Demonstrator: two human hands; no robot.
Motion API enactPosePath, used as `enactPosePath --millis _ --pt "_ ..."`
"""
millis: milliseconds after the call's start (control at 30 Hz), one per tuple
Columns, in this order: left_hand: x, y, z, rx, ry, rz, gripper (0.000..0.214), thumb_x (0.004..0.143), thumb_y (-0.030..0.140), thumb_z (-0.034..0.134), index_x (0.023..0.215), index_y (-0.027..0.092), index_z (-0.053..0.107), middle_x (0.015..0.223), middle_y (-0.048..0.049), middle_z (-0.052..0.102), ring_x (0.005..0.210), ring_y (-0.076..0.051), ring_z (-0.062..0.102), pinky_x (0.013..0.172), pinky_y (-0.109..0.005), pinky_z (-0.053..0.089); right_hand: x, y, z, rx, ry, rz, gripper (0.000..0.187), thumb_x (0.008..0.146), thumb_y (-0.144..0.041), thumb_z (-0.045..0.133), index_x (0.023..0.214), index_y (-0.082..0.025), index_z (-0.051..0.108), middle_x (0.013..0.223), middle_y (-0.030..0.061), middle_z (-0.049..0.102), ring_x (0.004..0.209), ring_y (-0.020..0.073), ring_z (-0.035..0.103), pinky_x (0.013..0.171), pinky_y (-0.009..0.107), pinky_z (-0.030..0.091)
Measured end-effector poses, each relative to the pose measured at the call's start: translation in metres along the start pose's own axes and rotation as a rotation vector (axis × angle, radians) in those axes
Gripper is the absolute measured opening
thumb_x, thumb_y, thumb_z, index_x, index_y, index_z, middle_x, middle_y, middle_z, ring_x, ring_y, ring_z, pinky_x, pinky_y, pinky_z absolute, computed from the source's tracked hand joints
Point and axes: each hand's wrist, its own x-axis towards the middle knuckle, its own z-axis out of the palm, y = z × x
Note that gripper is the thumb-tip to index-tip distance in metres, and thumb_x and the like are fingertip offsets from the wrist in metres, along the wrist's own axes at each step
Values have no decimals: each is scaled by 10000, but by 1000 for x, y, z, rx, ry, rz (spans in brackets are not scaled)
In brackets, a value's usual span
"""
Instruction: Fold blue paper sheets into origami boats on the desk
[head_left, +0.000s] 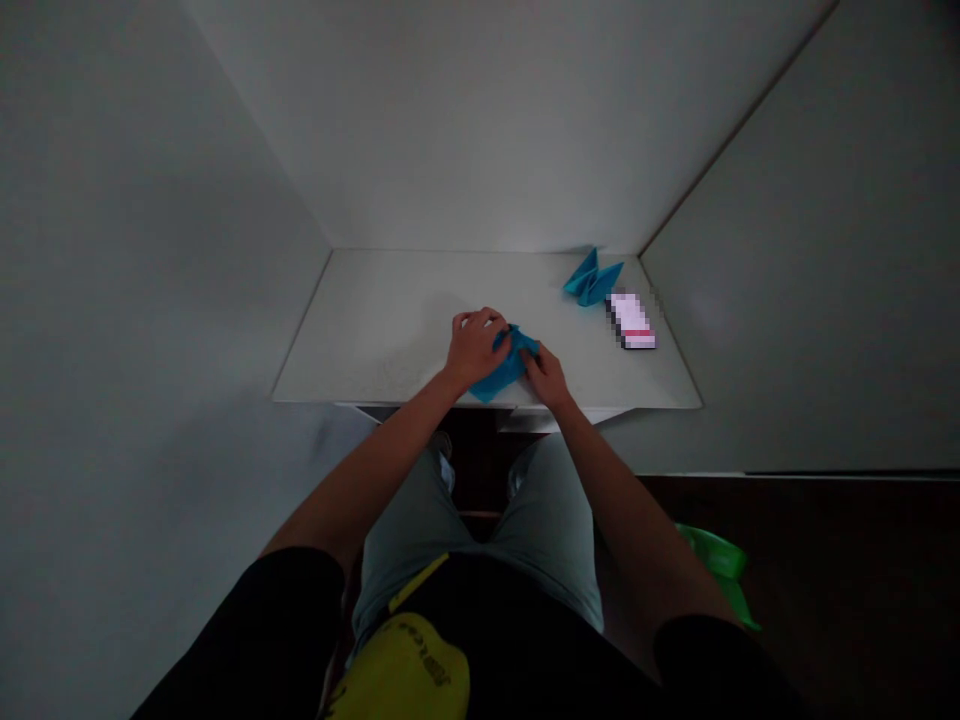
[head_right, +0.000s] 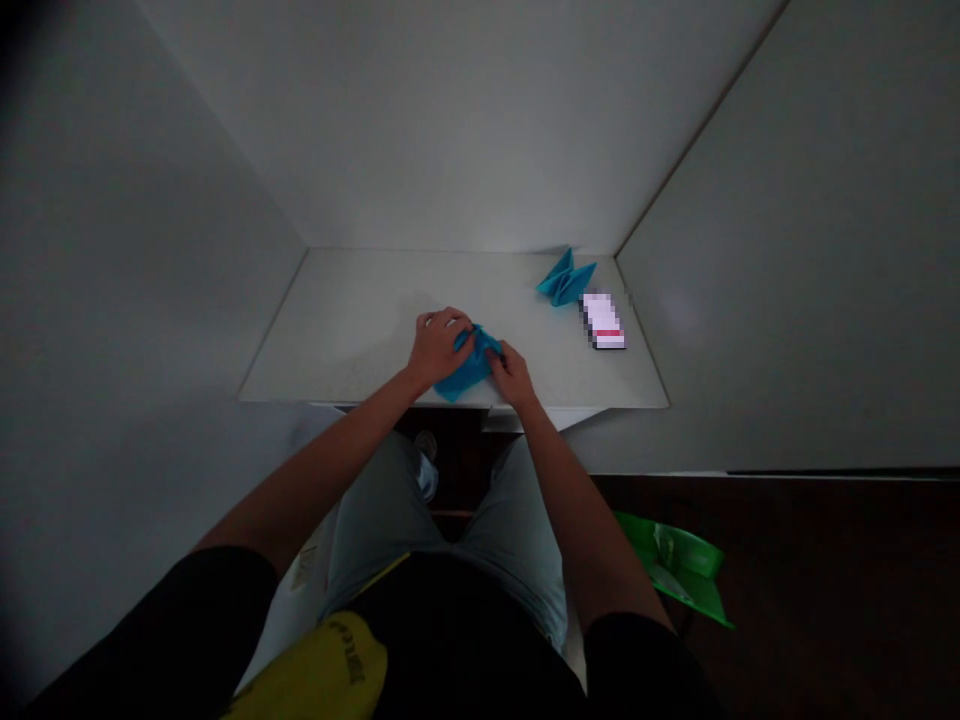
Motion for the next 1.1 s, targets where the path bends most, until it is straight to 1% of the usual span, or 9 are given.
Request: enactPosePath --millis 133,300,400,533,633,800,867,1000,1100 --pt "12 -1 -12 -238 57 -82 76 1007 241 597 974 209 658 1137 -64 724 1115 -214 656 1053 -395 440 2 10 1 17 117 39 557 1007 -728 520 1120 -220 717 936 58 724 889 247 674 803 385 568" --pt "20 -25 -28 -534 190 -467 205 1050 225 481 852 226 537 808 8 606 829 -171 593 792 -295 457 5 19 0 61 203 81 649 966 -788 540 1185 -204 721 1109 106 777 1066 290 703 1014 473 568" --pt "12 -42 -28 -593 230 -669 209 1067 229 468 862 233 509 840 0 607 859 -179 602 789 -296 459 6 22 -3 135 266 80 721 950 -819 544 1316 -214 682 1327 143 745 1269 328 661 1166 539 500" --pt "-5 -54 -20 -553 286 -838 165 1107 294 444 960 239 495 950 -40 653 954 -211 651 857 -318 491 6 22 -7 205 294 116 740 970 -801 523 1419 -220 623 1433 160 697 1343 340 642 1200 568 484" --pt "-14 -60 -17 -476 316 -855 155 1121 332 436 1004 240 481 989 -63 670 977 -225 675 898 -332 505 4 17 -10 234 244 136 730 971 -787 538 1435 -229 609 1449 152 693 1334 339 659 1187 567 507" --pt "-21 -76 -30 -283 352 -727 177 1132 372 407 1102 232 512 1007 -96 702 986 -256 702 929 -370 520 -4 6 -24 222 96 177 709 944 -791 603 1399 -248 633 1371 130 743 1260 340 702 1128 562 563" --pt "-22 -83 -38 -217 335 -692 203 1133 390 404 1140 229 529 1034 -112 720 1002 -267 710 936 -384 526 -4 5 -32 209 54 209 693 930 -792 622 1365 -252 643 1274 117 776 1175 331 732 1062 545 601" --pt "-19 -99 -50 -123 225 -651 226 1126 406 423 1158 234 565 1096 -131 752 1054 -283 719 962 -400 536 6 5 -50 55 -58 323 576 907 -773 642 1149 -251 646 923 57 777 820 266 736 812 458 647" --pt "-15 -111 -53 -68 146 -694 263 1126 398 410 1203 216 584 1129 -159 759 1096 -315 724 987 -436 543 16 -3 -50 -207 101 257 458 960 -655 616 1123 -227 614 986 93 755 811 254 716 821 456 629"
